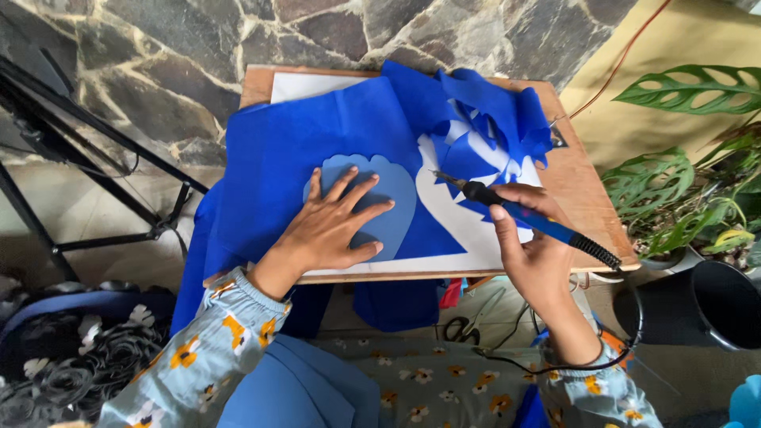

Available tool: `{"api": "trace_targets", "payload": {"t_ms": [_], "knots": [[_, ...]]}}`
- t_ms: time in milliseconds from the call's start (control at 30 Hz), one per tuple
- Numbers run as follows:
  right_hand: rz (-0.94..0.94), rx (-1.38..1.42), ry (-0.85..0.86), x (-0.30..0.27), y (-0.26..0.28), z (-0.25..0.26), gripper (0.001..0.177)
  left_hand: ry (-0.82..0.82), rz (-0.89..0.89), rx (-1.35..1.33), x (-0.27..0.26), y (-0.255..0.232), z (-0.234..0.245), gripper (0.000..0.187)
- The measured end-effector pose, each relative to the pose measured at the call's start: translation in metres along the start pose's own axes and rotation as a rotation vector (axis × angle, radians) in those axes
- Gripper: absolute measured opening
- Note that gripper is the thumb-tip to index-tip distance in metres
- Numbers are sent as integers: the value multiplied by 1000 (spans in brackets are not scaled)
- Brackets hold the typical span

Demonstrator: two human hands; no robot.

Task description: The person uses a heated tool to cut petal-like shapes from blue fabric while following a light-blue template on a wooden table.

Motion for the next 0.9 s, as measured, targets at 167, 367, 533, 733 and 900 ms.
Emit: {"api": "trace_targets", "payload": {"t_ms": [167, 367, 533, 733, 900], "knots": [[-28, 65, 31, -10, -5, -8, 12, -30, -1, -4, 0, 5, -8, 56], [-29, 68, 28, -16, -9, -6, 12, -71, -20, -34, -1, 5, -6, 55], [-22, 41, 33, -18, -9, -5, 11, -87, -26, -51, -1, 4, -5, 55], [-29, 62, 31, -18, -8, -5, 11, -116, -39, -77, -1, 5, -4, 56], [-40, 64, 35, -19, -9, -4, 11, -147, -42, -89, -2, 6, -3, 54]]}}
Point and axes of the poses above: each hand's wrist, its own x-axis towards the middle knuckle, its own z-axis out of the back of the hand, y = z × x, the point moved 5 cm from there along x, towards the middle knuckle, and after that the axes turned 10 degrees about z, right-handed, at the moved point
